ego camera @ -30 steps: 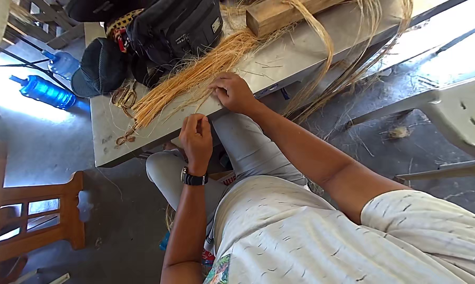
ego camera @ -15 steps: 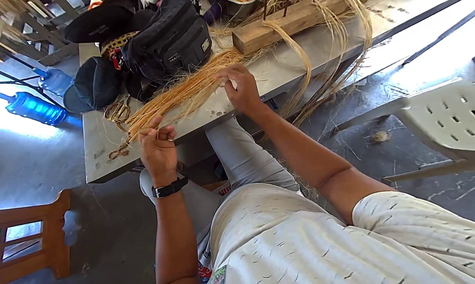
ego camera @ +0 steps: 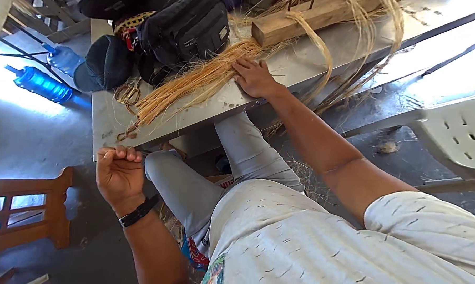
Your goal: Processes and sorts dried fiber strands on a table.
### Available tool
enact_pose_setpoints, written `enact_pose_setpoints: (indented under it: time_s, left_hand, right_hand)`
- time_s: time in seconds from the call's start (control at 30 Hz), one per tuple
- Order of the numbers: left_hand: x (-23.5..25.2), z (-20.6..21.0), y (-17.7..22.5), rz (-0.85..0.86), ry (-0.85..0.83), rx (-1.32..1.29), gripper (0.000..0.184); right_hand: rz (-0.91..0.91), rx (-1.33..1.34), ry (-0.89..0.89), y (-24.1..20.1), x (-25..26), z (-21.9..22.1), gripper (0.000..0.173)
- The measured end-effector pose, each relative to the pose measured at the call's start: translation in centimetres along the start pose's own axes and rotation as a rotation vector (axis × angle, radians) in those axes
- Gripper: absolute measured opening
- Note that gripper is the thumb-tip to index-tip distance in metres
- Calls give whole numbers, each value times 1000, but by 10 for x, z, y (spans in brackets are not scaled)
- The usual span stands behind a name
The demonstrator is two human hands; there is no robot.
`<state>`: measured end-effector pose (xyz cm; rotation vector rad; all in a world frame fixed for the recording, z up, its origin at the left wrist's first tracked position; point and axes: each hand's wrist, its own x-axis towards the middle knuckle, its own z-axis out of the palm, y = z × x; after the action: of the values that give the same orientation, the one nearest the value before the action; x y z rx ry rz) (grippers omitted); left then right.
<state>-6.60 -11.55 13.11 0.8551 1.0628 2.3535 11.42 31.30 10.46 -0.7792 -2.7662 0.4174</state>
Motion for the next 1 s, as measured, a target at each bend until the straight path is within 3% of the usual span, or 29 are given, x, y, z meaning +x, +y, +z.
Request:
enact_pose_setpoints:
  time_s: [0.13,0.37,0.6,0.73,0.9,1.0]
  left_hand:
    - [-20,-26,37,74,74,150,27]
    - [-57,-89,100,173,217,101,23]
    - [-97,-119,153,227,396,235,47]
    - [-111,-106,157,217,262,304,44]
    - [-87,-41,110,56,-7,590,20]
    - [-79,-25,96,26,-65,729,13]
  right_hand:
    - [12,-6,-12,-1,-1,-3,55]
    - [20,-17,-14,0,-1,-2,56]
    - [21,-22,-7,-2,-2,-3,57]
    - [27,-13,16,-2,-2,-3,57]
    - [10,79,112,-1,-5,-4,55]
    - [8,155,220,0,-10,-5,52]
